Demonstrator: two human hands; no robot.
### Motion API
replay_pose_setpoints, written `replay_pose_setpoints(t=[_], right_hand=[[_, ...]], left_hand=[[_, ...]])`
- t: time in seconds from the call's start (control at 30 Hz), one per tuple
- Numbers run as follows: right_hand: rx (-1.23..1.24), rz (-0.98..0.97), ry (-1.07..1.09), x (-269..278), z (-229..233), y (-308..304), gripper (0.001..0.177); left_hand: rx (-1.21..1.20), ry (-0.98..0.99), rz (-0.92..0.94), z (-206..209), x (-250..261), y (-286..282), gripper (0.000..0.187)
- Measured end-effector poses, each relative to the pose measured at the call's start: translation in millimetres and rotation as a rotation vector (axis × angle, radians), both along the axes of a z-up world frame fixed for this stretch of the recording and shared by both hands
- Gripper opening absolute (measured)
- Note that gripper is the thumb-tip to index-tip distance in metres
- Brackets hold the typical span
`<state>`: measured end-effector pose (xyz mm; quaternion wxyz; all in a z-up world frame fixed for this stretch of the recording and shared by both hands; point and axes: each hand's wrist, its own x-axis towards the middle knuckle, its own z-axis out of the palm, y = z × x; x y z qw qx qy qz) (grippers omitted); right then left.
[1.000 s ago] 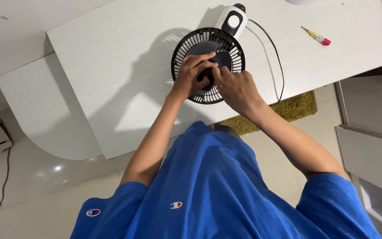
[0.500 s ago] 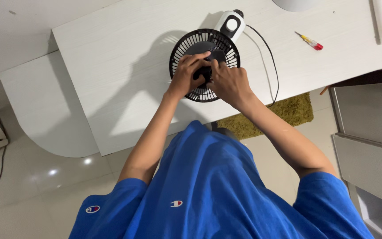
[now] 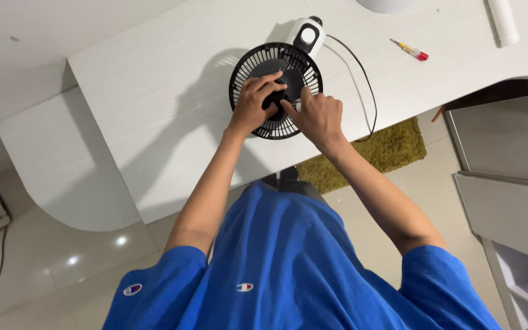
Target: The person assembles a small electric fan on a white table. They place the fan blade into the front grille, then use a screwdriver to tighten screws securing the blade and grille to the fan body. The person repeatedly checks and adjusts the blade and grille alignment during the process.
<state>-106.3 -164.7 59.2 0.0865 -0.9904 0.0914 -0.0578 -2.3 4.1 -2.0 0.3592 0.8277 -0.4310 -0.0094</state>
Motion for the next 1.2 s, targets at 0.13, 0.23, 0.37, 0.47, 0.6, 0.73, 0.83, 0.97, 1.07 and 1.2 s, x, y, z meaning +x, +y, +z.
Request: replay_pose_setpoints(t=[0.13, 0.23, 0.37, 0.47, 0.6, 0.73, 0.83, 0.97, 1.07, 1.2], right_hand=[[0.024, -0.060, 0.045, -7.2, 3.4, 12.8, 0.053], [0.035, -0.068, -0.028, -20.9, 9.8, 27.5, 0.048], [0.061, -0.123, -0.081, -41.9, 22.9, 31.1, 0.049], [0.119, -0.216, -0.100, -58.7, 35.2, 20.2, 0.048], [0.207, -0.409, -0.129, -96.3, 44.1, -4.0, 0.041], [0.709, -0.565, -0.287, -147.6, 42.7, -21.2, 0.033], [1.060, -0.687, -0.373, -178.9, 32.5, -29.7, 0.029], [1.347, -0.777, -0.485, -208.6, 10.2, -41.0, 0.030], [1.380, -0.693, -0.327, -227.3, 3.9, -53.4, 0.023], [1.183, -0.582, -0.020, -233.4, -0.4, -70.7, 0.024]], left_hand=[[0.000, -0.002, -0.016, -3.4, 3.0, 1.3, 0.041], [0.017, 0.003, -0.031, -6.1, 8.1, 0.7, 0.041], [0.031, 0.015, -0.047, -11.6, 10.4, 3.5, 0.045], [0.014, -0.054, -0.029, -11.7, 7.7, -3.0, 0.046], [0.008, -0.142, -0.004, -7.3, -3.4, 0.7, 0.046], [-0.079, -0.123, -0.071, 5.8, -35.7, -13.8, 0.036], [-0.094, -0.066, -0.225, 24.4, -64.2, -26.4, 0.028], [-0.035, 0.018, -0.364, 49.6, -79.3, -48.7, 0.012], [-0.023, 0.029, -0.427, 61.1, -75.6, -67.2, 0.007], [-0.006, 0.003, -0.520, 61.2, -68.9, -100.2, 0.008]])
